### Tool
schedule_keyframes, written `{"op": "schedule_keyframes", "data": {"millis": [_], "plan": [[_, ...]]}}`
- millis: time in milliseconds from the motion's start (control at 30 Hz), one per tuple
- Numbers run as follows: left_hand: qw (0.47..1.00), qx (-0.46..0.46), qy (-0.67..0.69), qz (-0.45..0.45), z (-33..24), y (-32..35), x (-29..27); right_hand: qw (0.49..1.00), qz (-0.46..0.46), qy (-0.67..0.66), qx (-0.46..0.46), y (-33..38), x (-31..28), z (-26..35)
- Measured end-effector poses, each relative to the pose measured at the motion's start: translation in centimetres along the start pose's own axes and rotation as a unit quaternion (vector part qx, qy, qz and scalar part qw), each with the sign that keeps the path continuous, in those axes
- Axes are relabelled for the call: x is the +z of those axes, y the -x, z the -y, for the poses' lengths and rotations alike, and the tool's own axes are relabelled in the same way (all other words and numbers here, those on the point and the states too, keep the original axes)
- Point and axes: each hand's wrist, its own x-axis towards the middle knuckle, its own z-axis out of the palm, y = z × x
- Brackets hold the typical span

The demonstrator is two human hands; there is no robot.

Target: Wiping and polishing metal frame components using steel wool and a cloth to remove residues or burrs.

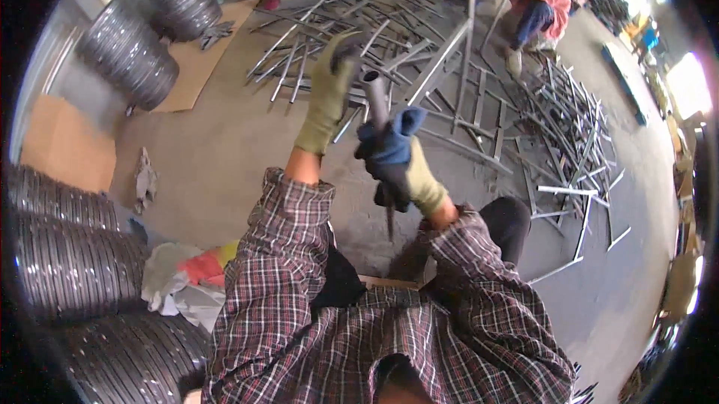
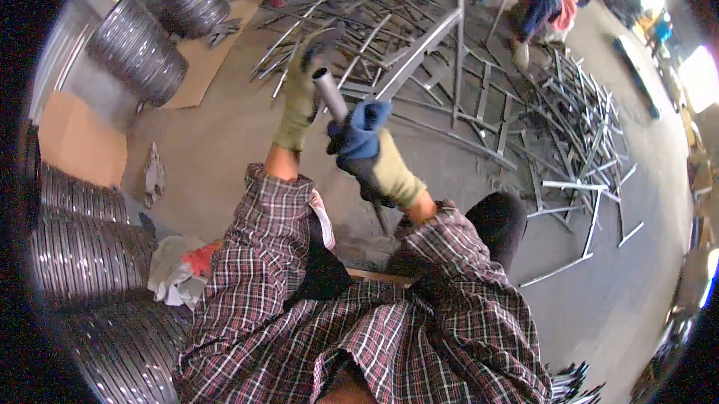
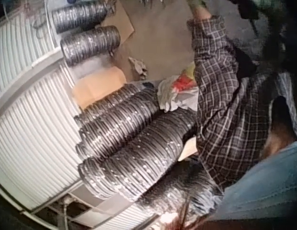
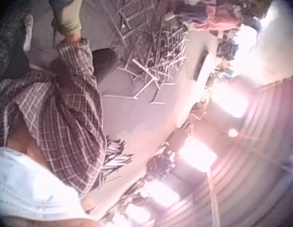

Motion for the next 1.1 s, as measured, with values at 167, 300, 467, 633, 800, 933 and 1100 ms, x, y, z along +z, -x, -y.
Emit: {"op": "schedule_keyframes", "data": {"millis": [167, 300, 467, 633, 800, 933, 1100], "plan": [[0.91, 0.262, -0.313, 0.071, -0.7, -0.7, -0.3, 0.985, 0.089, 0.133, -0.068, 1.3, -2.9, 6.2], [0.894, 0.296, -0.334, 0.046, -2.6, -0.3, -0.7, 0.945, 0.007, 0.324, -0.032, 0.3, -9.6, 4.4], [0.869, 0.286, -0.396, 0.078, -3.1, 0.1, -1.7, 0.956, -0.065, 0.27, -0.093, -2.5, -9.2, 6.0], [0.881, 0.206, -0.416, 0.09, -2.4, 0.7, -1.5, 0.965, -0.063, 0.204, -0.153, -5.6, -10.0, 4.2], [0.872, 0.124, -0.457, 0.124, -3.2, 0.9, -2.0, 0.967, -0.058, 0.158, -0.192, -7.5, -8.3, 6.4], [0.849, 0.091, -0.483, 0.193, -2.3, 1.5, -0.7, 0.869, -0.18, 0.353, -0.298, -8.8, -4.1, 12.3], [0.899, 0.082, -0.419, 0.092, -1.9, 2.4, -1.7, 0.851, -0.192, 0.382, -0.305, -8.2, -3.8, 9.5]]}}
